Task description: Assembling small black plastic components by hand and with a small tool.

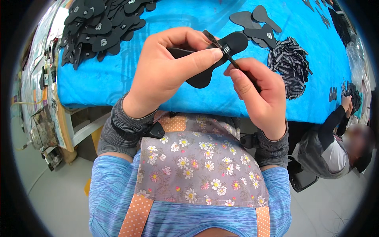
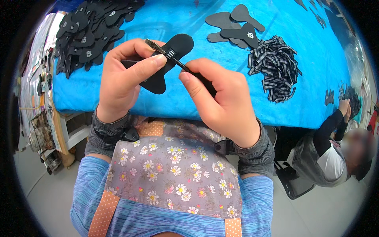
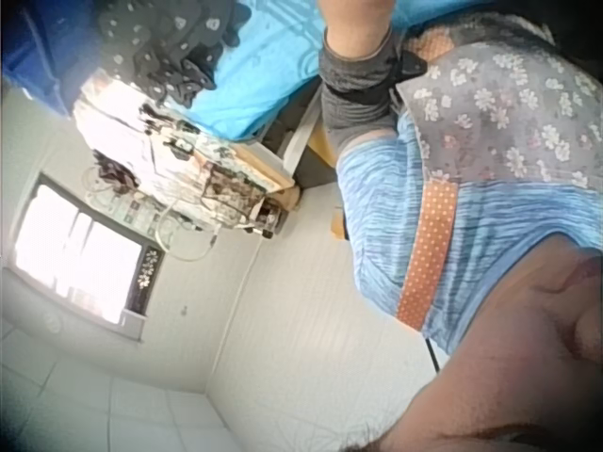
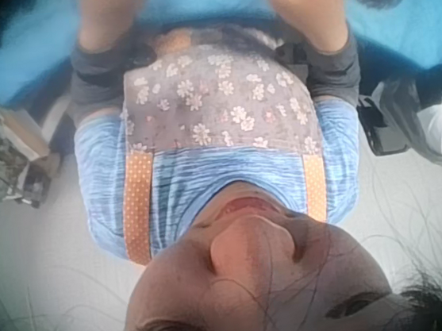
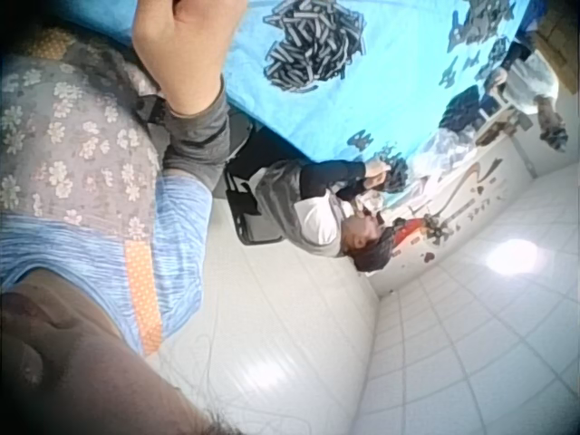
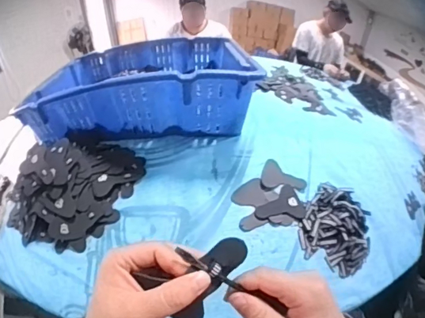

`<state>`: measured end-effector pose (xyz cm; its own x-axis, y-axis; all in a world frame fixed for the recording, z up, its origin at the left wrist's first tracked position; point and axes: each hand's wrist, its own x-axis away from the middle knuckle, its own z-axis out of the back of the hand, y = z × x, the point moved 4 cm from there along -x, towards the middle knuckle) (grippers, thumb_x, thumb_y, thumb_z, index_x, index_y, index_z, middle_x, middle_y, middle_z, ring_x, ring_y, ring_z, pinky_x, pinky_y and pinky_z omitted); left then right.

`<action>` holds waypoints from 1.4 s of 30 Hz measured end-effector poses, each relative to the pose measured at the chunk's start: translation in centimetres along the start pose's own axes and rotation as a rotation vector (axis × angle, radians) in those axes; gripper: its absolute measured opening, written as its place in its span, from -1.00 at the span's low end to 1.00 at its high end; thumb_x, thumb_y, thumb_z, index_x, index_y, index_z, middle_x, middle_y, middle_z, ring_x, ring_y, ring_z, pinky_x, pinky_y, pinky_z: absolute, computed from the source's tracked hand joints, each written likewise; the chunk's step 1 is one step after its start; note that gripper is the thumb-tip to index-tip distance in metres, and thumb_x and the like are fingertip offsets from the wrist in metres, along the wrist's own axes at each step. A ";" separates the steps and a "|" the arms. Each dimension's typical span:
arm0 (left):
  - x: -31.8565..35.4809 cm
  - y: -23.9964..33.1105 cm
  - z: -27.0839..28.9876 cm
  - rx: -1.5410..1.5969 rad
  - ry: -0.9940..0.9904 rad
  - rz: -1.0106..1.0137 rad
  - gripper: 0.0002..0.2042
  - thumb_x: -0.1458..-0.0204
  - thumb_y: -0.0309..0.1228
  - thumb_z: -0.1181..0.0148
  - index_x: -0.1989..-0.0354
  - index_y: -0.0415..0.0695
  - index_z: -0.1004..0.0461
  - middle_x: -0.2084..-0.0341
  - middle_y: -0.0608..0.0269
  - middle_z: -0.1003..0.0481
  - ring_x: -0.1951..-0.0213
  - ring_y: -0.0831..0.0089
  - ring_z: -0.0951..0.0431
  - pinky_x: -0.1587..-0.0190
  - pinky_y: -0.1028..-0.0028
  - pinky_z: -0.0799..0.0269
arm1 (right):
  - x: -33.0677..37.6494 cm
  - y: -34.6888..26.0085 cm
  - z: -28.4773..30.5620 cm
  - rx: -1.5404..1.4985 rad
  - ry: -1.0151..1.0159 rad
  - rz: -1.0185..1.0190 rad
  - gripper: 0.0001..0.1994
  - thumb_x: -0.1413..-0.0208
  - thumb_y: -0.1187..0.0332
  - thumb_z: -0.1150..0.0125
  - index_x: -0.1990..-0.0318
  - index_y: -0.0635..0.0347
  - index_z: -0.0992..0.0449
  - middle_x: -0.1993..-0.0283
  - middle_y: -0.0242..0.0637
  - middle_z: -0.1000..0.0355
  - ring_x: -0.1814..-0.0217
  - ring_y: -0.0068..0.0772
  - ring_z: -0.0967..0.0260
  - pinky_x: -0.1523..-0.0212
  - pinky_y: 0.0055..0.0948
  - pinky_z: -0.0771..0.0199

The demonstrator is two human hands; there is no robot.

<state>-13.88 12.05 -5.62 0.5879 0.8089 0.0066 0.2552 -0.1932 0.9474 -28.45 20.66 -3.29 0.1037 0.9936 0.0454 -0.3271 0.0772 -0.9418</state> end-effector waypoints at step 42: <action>1.0 0.8 -1.7 0.005 -0.332 0.428 -0.80 0.21 -0.57 -0.26 0.59 -0.18 -0.29 0.48 0.11 -0.48 0.51 0.55 -0.47 0.49 0.60 -0.38 | -0.3 1.1 0.6 -0.476 -0.255 0.043 -0.78 0.21 0.51 -0.24 0.34 0.34 -0.42 0.39 -0.40 -0.37 0.38 -0.67 -0.27 0.37 -0.68 -0.28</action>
<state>-14.42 13.71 -4.34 0.8510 0.4383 0.2893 -0.0573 -0.4700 0.8808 -29.42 20.49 -4.10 -0.1506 0.9882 0.0271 0.1423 0.0488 -0.9886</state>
